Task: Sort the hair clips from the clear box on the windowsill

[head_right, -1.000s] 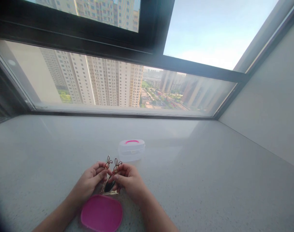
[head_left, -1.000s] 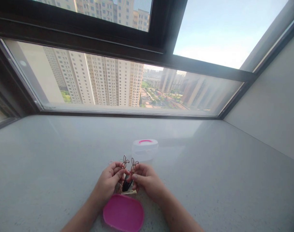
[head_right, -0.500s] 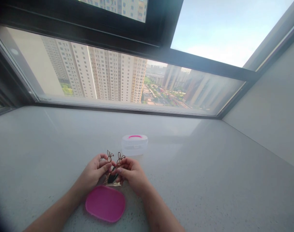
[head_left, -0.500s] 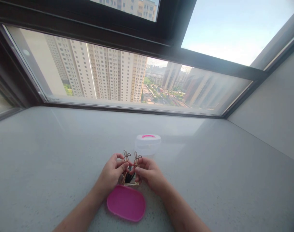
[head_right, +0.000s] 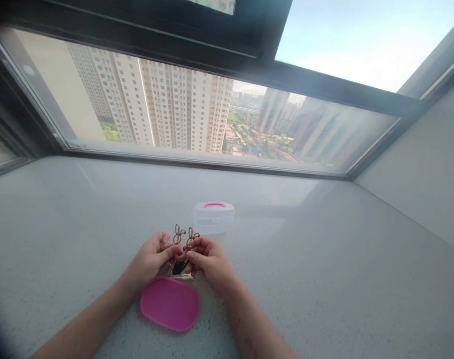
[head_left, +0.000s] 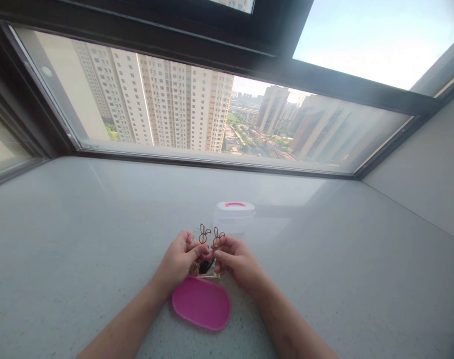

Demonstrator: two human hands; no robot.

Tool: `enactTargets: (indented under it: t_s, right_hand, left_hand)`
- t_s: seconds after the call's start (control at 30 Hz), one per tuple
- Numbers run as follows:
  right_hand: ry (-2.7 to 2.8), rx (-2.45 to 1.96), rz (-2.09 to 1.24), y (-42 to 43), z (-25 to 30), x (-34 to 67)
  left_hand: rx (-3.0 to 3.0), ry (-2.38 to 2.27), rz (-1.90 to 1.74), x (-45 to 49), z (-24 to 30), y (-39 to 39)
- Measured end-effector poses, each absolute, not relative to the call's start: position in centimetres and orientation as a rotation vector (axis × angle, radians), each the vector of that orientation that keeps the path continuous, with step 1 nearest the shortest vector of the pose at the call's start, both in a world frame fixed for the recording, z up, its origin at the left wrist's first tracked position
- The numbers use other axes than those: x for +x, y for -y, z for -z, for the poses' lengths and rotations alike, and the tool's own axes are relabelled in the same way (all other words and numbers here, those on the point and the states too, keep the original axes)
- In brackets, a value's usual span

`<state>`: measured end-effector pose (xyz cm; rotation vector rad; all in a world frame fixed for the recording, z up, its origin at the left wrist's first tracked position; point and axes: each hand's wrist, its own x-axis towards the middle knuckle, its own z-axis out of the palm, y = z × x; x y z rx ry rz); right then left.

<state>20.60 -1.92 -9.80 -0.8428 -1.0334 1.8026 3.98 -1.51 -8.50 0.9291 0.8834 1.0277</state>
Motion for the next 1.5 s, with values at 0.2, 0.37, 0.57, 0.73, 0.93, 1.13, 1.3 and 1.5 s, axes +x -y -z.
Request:
enactTargets:
  t_s: [0.2,0.37,0.57,0.73,0.93,1.13,1.3,1.5]
  right_hand:
    - [1.027,-0.847,-1.796,1.9,9.7,20.6]
    - [1.025,-0.825,-1.767,2.0,9.4,20.5]
    - [1.065,-0.848,-1.651,2.0,9.3,20.3]
    - [1.102,-0.903,-1.578,2.2,9.2,20.1]
    - [1.095,-0.902,-1.574,2.3,9.1,19.9]
    - [1.072,-0.961,-1.567,2.5,8.9,19.6]
    - [1.099,-0.989,-1.544,2.5,8.5,19.6]
    - [1.197,-0.970,-1.486,2.6,8.6,19.8]
  left_hand:
    - [1.030,-0.958,-1.059,4.1,8.3,1.8]
    - [1.047,-0.945,-1.052,4.0,8.5,1.8]
    - [1.077,-0.995,-1.035,3.8,8.2,1.5]
    - [1.082,-0.997,-1.007,3.9,8.2,1.5]
    - [1.074,-0.949,-0.986,3.8,8.5,1.6]
    - [1.168,-0.949,-0.948,3.6,8.6,1.6]
    - [1.299,-0.923,-1.013,3.6,8.2,1.6]
    - [1.254,-0.945,-1.043,3.6,8.4,1.5]
